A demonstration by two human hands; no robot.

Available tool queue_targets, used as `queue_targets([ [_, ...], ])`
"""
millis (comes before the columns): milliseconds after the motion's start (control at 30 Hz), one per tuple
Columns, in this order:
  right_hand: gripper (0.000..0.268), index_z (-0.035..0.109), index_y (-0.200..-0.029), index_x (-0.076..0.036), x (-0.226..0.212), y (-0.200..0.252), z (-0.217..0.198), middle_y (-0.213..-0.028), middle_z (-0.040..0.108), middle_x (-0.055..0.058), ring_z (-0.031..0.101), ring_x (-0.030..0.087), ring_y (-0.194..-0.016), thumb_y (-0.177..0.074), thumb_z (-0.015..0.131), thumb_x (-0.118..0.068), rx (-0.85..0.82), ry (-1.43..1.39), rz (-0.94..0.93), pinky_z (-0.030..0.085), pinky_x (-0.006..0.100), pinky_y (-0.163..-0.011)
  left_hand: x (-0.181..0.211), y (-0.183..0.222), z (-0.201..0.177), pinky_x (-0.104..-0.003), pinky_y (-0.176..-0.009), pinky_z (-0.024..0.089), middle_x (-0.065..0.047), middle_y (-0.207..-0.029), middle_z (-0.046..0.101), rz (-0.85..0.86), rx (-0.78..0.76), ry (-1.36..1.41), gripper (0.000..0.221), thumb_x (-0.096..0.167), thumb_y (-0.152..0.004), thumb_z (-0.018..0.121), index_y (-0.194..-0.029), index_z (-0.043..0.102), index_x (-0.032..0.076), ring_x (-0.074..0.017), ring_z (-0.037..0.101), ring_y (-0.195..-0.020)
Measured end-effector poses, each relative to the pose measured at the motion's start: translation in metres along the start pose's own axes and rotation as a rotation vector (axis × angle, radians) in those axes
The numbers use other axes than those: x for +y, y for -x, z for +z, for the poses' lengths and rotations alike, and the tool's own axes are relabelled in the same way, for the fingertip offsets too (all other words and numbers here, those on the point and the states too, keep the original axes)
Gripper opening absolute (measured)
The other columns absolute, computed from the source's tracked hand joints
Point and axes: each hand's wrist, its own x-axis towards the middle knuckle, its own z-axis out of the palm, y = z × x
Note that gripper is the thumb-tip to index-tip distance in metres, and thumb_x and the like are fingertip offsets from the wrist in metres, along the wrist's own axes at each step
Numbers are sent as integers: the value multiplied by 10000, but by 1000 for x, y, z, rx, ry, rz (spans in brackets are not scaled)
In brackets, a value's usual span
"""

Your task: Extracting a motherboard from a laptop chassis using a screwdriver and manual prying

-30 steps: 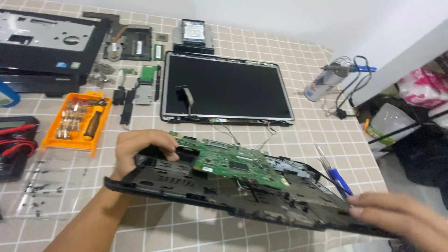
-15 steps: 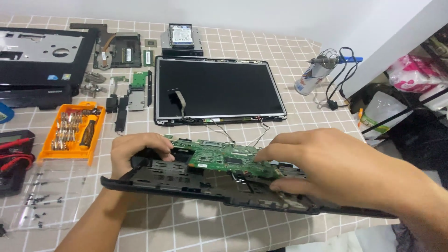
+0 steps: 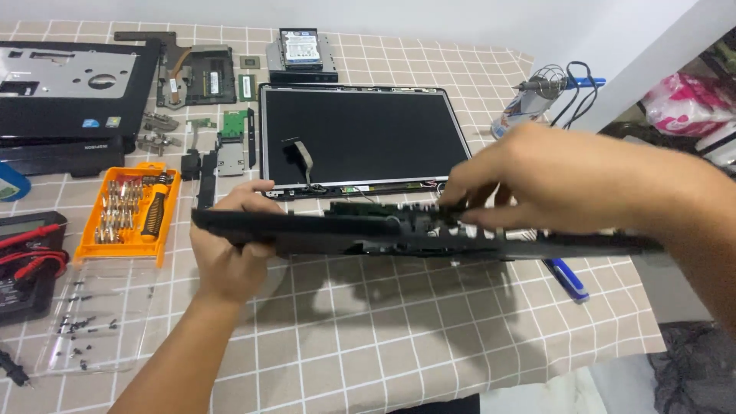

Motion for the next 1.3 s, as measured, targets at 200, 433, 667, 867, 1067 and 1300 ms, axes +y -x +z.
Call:
queue_targets([
  [200, 220, 746, -999, -334, 2, -12, -18, -817, 830, -112, 793, 19, -798, -799, 674, -277, -12, 36, 129, 590, 220, -755, -1, 0, -4, -297, -688, 514, -69, -812, 609, -282, 79, -51, 649, 625, -754, 558, -919, 630, 2, -196, 620, -794],
  [433, 238, 743, -1004, -307, 1, -23, -36, -826, 817, -75, 757, 28, -826, -812, 634, -218, -11, 16, 304, 525, 246, -743, 26, -18, 2, -359, -690, 587, -64, -748, 609, -479, 123, -120, 611, 606, -766, 536, -956, 656, 38, -228, 629, -829],
  [667, 244, 757, -978, -292, 12, -28, -40, -847, 814, -112, 729, 51, -785, -783, 654, -189, 60, 33, 276, 506, 244, -764, 28, -28, 1, -290, -670, 487, -26, -818, 564, -473, 144, -199, 464, 554, -853, 511, -911, 589, 101, -172, 584, -841],
  [867, 186, 759, -970, -195, 26, -31, -43, -846, 791, -50, 710, 92, -786, -818, 653, -177, 90, -31, 268, 507, 259, -772, 31, -44, -2, -353, -777, 549, -47, -928, 646, -676, 1, -106, 647, 659, -740, 420, -1074, 608, 138, -227, 634, -1003],
  [1067, 212, 746, -974, -147, 31, -38, -45, -973, 766, -55, 683, 80, -923, -836, 587, -128, 50, -103, 203, 486, 270, -844, 26, -45, -12, -414, -909, 584, -108, -1165, 641, -1004, -178, -127, 595, 237, -657, 734, -1203, 521, 133, -290, 633, -1138],
  [1300, 205, 742, -979, -130, 36, -42, -45, -992, 751, -31, 654, 94, -928, -851, 583, -109, 26, -178, 217, 472, 276, -829, 15, -36, -9, -407, -965, 533, -115, -1229, 610, -1038, -173, -117, 544, 279, -738, 672, -1225, 504, 104, -288, 602, -1162],
])
